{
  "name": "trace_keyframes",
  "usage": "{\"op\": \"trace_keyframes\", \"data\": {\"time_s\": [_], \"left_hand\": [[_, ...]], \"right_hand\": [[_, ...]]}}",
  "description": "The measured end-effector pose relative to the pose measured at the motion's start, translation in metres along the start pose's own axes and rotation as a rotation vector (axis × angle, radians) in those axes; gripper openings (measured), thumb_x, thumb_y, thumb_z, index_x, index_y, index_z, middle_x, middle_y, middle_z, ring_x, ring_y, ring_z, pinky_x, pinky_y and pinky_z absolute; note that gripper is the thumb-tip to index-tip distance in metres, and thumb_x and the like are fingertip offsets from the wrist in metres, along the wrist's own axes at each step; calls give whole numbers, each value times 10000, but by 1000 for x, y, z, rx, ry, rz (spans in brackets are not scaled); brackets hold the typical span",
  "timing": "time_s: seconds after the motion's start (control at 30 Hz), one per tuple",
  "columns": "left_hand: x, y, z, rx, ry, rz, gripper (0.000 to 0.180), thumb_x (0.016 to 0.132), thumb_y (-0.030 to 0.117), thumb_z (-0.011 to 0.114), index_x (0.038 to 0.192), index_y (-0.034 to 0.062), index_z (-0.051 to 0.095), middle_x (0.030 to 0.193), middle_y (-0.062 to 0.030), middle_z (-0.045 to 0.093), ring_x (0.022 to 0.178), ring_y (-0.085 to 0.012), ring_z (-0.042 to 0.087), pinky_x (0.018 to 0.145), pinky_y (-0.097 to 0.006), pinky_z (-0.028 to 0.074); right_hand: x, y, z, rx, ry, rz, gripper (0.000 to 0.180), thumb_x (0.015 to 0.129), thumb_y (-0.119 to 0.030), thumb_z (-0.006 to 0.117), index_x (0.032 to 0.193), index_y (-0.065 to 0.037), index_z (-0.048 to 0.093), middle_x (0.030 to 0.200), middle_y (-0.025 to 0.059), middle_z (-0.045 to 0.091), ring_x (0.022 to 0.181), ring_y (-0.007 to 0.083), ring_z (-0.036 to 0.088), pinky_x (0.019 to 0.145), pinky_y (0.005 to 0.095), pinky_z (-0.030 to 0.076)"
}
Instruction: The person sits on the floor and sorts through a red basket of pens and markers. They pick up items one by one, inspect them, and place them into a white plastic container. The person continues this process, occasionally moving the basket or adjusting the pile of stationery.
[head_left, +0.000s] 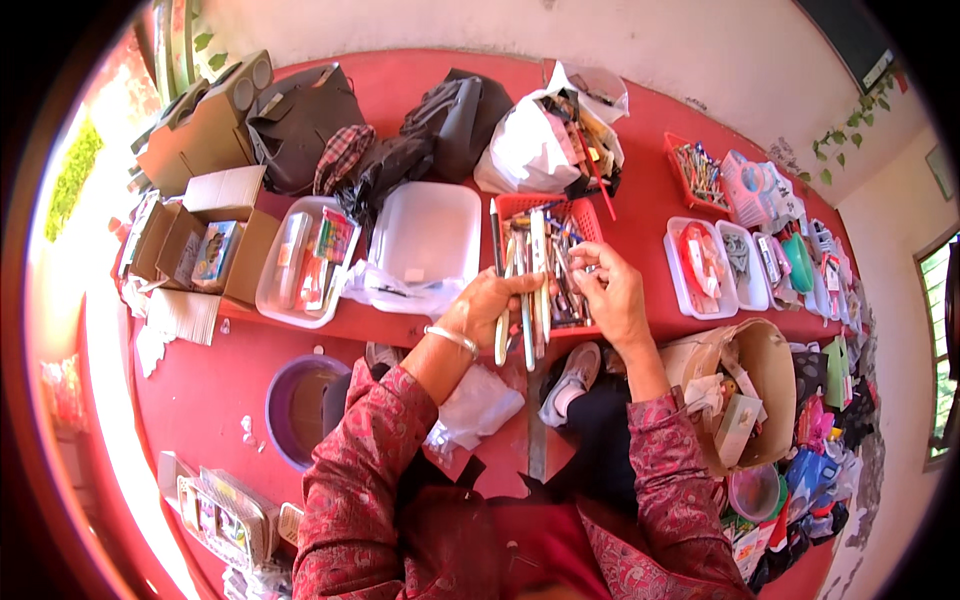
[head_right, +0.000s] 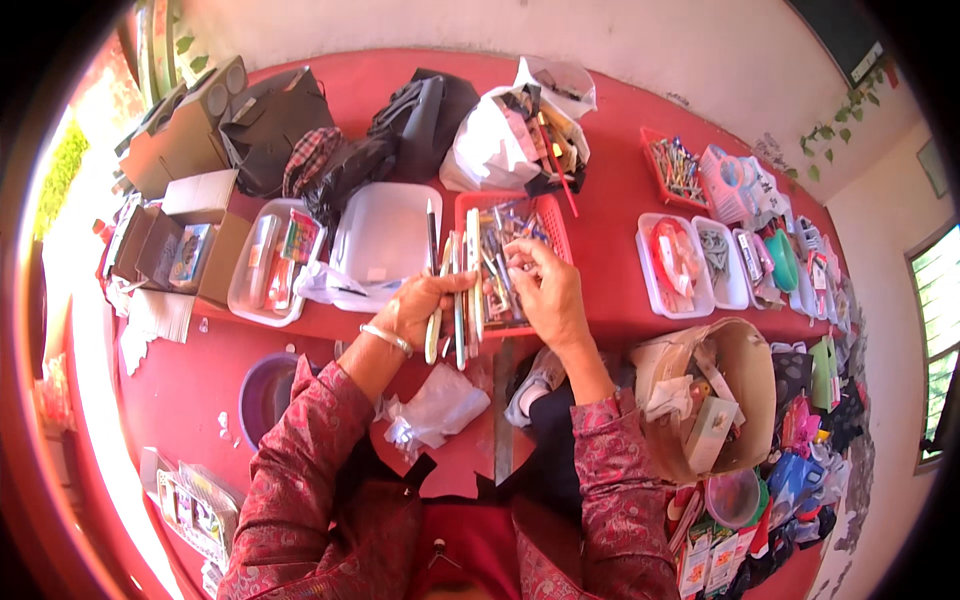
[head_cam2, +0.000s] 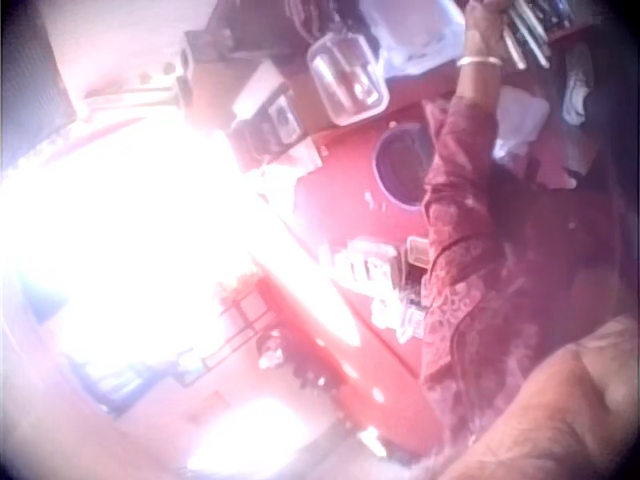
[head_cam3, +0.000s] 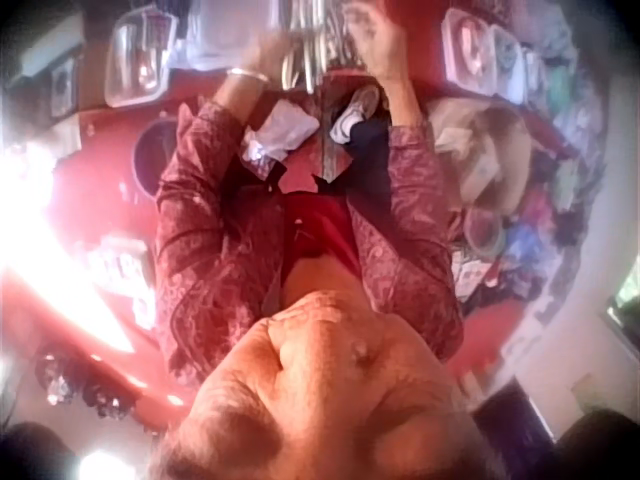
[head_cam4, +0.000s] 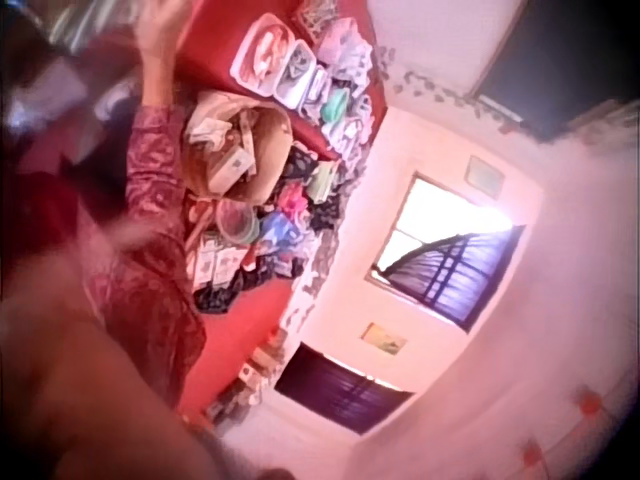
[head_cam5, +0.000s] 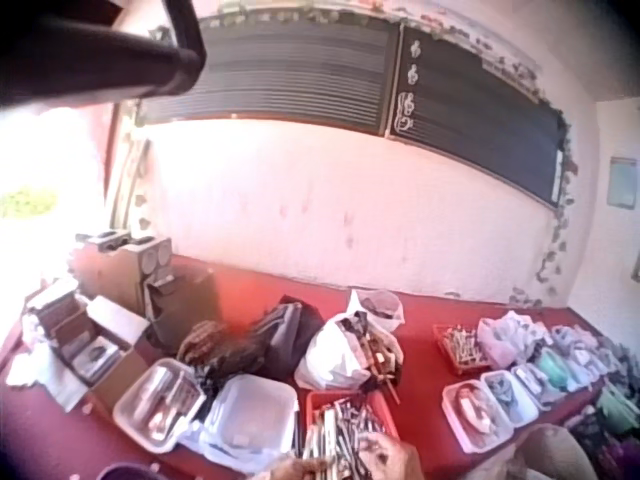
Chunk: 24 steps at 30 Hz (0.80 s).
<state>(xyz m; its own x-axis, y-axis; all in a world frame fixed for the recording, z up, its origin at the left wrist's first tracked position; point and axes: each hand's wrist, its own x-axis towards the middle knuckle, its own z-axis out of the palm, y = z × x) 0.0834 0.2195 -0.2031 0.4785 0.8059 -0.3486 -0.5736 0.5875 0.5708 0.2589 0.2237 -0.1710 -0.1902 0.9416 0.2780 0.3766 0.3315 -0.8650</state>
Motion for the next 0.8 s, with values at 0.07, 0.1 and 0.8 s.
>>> {"op": "trace_keyframes", "data": {"time_s": [0.07, 0.1, 0.8], "left_hand": [[-1, 0, -3, 15, -70, -35, 172, 818, 135, 590, 925, 4, 558, 715, -80, 627, 390, -81, 483, 348, -210, 428], [-1, 0, -1, 38, -64, -27, 173, 819, 139, 591, 923, 4, 560, 690, -73, 616, 389, -73, 476, 350, -206, 425], [-8, 1, -6, 51, -70, 0, 193, 847, 128, 556, 975, -16, 563, 794, -91, 641, 423, -4, 413, 381, -126, 352]], "right_hand": [[-1, -8, 4, -243, 54, -279, 371, 718, 62, 541, 1051, -100, 571, 919, 83, 561, 741, 195, 609, 593, 274, 488], [0, -10, 7, -383, 69, -407, 393, 704, 62, 550, 1052, -118, 576, 959, 83, 553, 769, 215, 606, 602, 284, 492], [5, -8, 2, 216, -83, 287, 189, 852, -196, 548, 815, -11, 528, 571, 26, 547, 487, 67, 504, 428, 206, 373]]}}
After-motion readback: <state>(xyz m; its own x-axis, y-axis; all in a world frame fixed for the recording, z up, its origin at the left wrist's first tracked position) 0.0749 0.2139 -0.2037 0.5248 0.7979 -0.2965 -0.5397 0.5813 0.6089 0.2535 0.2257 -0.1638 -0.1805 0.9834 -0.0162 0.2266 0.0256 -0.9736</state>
